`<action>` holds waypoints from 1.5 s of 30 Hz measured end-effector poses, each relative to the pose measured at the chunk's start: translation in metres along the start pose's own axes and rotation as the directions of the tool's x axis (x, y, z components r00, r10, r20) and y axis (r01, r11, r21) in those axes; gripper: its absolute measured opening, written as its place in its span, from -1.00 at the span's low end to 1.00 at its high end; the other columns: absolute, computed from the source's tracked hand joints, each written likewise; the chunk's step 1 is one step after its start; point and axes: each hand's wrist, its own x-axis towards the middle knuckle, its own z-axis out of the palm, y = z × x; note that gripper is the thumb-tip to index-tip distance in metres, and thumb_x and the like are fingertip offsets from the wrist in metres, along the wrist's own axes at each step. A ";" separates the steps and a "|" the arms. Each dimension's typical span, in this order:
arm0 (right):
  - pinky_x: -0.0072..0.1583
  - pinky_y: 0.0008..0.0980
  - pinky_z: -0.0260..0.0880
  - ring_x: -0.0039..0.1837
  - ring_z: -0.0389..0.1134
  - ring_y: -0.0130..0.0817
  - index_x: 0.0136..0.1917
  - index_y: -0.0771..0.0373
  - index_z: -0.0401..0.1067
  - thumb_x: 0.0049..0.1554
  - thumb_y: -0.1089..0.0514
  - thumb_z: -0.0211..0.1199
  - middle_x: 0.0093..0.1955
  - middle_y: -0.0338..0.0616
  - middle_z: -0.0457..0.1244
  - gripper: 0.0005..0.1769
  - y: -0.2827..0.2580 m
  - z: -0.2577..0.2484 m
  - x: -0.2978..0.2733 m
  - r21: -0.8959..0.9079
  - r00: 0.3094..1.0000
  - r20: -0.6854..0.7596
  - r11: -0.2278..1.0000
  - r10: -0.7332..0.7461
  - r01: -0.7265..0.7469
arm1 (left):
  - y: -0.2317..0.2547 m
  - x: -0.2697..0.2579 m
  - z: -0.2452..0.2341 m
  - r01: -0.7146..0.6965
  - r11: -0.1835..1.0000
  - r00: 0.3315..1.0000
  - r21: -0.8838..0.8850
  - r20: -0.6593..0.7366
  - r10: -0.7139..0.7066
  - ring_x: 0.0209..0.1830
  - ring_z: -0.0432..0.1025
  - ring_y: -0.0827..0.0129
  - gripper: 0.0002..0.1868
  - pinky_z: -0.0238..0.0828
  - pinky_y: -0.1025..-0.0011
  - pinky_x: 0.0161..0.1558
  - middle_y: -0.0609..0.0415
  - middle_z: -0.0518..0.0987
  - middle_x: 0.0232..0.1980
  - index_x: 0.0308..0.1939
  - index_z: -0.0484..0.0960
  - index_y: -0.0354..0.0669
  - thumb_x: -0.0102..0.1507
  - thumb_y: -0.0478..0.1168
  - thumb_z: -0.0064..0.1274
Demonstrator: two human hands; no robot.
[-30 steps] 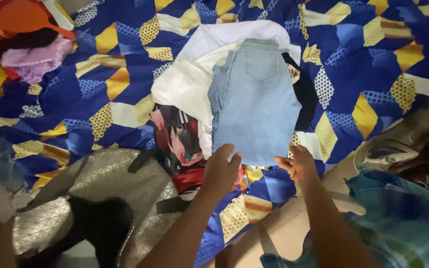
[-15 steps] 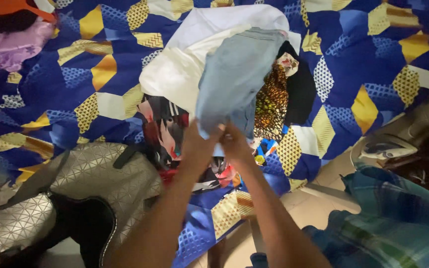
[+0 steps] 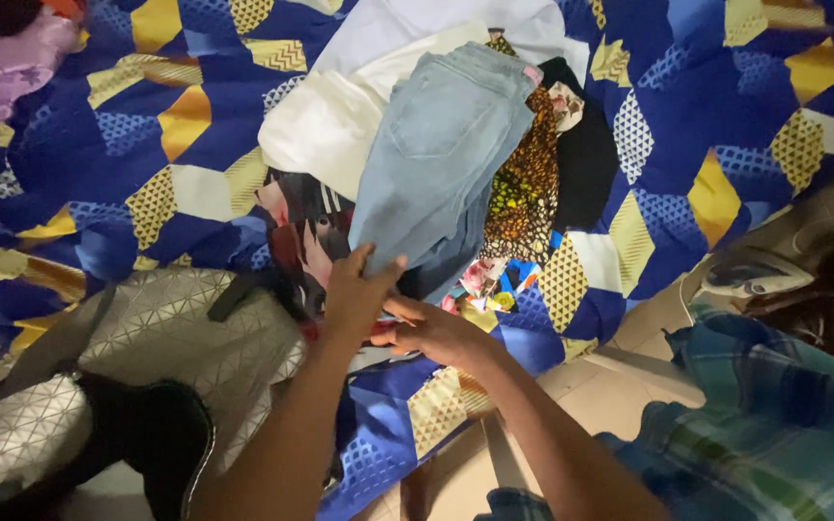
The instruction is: The person folds a black garment on a small table and places it inside a bag, then folds a patterned yellow and black garment and places it into the same bag.
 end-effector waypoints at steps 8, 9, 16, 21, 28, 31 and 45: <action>0.04 -0.22 0.54 0.01 0.47 -0.15 0.38 0.35 0.28 0.32 0.19 0.08 0.19 0.13 0.29 -0.60 0.048 -0.158 0.017 0.114 0.640 -0.767 0.972 -0.044 0.204 | 0.006 0.003 0.018 -0.019 0.959 0.996 0.284 -0.078 0.043 0.11 0.42 -0.20 -0.50 0.36 -0.03 0.09 -0.27 0.52 0.08 0.21 0.54 -0.11 0.24 0.01 0.11; 0.02 -0.18 0.58 0.01 0.49 -0.13 0.37 0.35 0.25 0.26 0.21 0.06 0.18 0.07 0.30 -0.58 0.061 -0.186 0.020 0.097 0.729 -0.659 0.941 -0.184 0.325 | 0.006 0.004 0.020 -0.023 0.968 0.996 0.249 -0.076 0.043 0.11 0.43 -0.20 -0.52 0.37 -0.03 0.09 -0.27 0.51 0.11 0.21 0.53 -0.12 0.26 -0.01 0.10; -0.03 -0.35 0.57 -0.06 0.43 -0.36 0.15 0.32 0.41 0.26 0.21 0.18 0.03 -0.14 0.33 -0.79 0.088 -0.269 0.057 0.357 0.624 -0.777 0.874 0.081 0.331 | 0.008 0.006 0.020 -0.063 0.957 0.991 0.282 -0.098 0.094 0.08 0.44 -0.21 -0.52 0.39 -0.03 0.06 -0.27 0.52 0.06 0.18 0.53 -0.14 0.25 -0.01 0.09; -0.23 -0.37 0.17 -0.23 0.23 -0.39 -0.15 0.28 0.33 0.31 0.26 0.24 -0.23 -0.19 0.20 -0.80 0.062 -0.211 0.030 0.216 0.624 -0.756 0.826 -0.196 0.520 | 0.036 0.006 -0.012 0.144 0.930 0.989 0.339 -0.087 -0.121 0.13 0.43 -0.18 -0.58 0.38 -0.10 0.03 -0.16 0.55 0.10 0.09 0.56 -0.07 0.23 0.03 0.09; -0.20 -0.42 0.37 -0.27 0.32 -0.39 -0.05 0.12 0.42 0.10 0.27 0.21 -0.14 -0.22 0.36 -0.86 -0.087 0.010 -0.082 0.745 0.829 -0.551 0.390 -0.098 0.541 | 0.036 -0.038 -0.037 0.011 0.934 0.979 0.357 -0.192 0.062 0.17 0.43 -0.17 -0.55 0.37 -0.01 0.19 -0.27 0.52 0.16 0.18 0.54 -0.16 0.25 -0.07 0.08; -0.17 -0.43 0.40 -0.15 0.40 -0.33 0.04 0.20 0.38 0.15 0.27 0.20 -0.09 -0.13 0.35 -0.83 -0.123 0.103 -0.107 0.834 0.911 -0.394 0.370 -0.124 0.410 | 0.012 -0.093 -0.025 -0.386 0.882 0.892 0.271 -0.132 0.432 0.18 0.41 -0.09 -0.44 0.37 0.06 0.20 -0.18 0.53 0.12 0.22 0.52 -0.21 0.19 -0.04 0.13; 0.30 -0.01 0.36 0.30 0.37 -0.06 0.45 0.16 0.23 0.12 -0.30 -0.17 0.32 0.08 0.33 -0.22 -0.102 0.171 -0.230 0.523 0.877 -0.470 0.831 0.096 0.189 | 0.070 -0.104 -0.093 0.235 0.745 0.888 -0.624 0.450 0.097 0.12 0.45 -0.04 -0.50 0.41 0.06 0.14 -0.14 0.56 0.06 0.18 0.55 -0.16 0.18 -0.09 0.13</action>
